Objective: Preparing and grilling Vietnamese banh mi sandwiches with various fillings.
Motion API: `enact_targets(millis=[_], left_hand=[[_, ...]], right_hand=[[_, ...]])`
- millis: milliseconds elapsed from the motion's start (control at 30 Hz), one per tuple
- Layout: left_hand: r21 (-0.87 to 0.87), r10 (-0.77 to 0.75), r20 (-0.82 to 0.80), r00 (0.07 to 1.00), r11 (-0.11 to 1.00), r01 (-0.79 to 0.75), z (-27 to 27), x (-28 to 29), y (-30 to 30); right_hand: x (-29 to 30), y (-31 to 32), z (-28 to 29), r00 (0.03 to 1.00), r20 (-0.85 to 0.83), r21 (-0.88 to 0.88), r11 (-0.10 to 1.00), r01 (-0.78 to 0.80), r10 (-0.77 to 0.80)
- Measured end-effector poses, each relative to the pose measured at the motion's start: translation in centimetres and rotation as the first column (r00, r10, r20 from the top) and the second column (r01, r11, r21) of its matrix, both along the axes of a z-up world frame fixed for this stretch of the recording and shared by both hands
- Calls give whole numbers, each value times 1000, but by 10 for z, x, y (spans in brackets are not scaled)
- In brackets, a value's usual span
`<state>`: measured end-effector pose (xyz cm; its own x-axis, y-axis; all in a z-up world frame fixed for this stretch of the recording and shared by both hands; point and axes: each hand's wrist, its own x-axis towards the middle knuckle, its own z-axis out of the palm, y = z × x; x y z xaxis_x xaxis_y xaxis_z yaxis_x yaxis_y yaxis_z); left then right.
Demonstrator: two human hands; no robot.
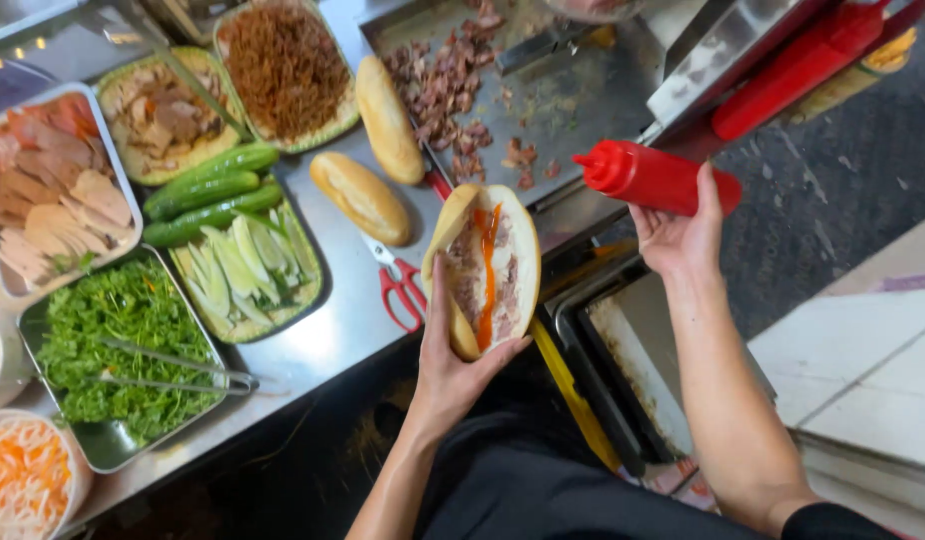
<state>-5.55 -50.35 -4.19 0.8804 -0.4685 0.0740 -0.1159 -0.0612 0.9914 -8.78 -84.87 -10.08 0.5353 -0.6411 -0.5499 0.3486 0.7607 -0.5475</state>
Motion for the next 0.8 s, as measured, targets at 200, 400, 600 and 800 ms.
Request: enact_targets(millis=[200, 400, 600, 800], left_hand=[[-62, 39, -5, 999, 997, -39, 24, 9, -24], [32, 231, 0, 973, 972, -231, 17, 12, -10], [-102, 363, -118, 924, 921, -375, 15, 12, 23], [-63, 591, -104, 800, 799, -598, 6, 1, 80]], right_hand=[[48, -100, -71, 917, 397, 346, 921, -181, 31], [63, -119, -63, 938, 251, 590, 806, 47, -238], [51, -81, -31, 938, 265, 515, 855, 56, -222], [52, -36, -33, 983, 165, 369, 929, 18, -84]])
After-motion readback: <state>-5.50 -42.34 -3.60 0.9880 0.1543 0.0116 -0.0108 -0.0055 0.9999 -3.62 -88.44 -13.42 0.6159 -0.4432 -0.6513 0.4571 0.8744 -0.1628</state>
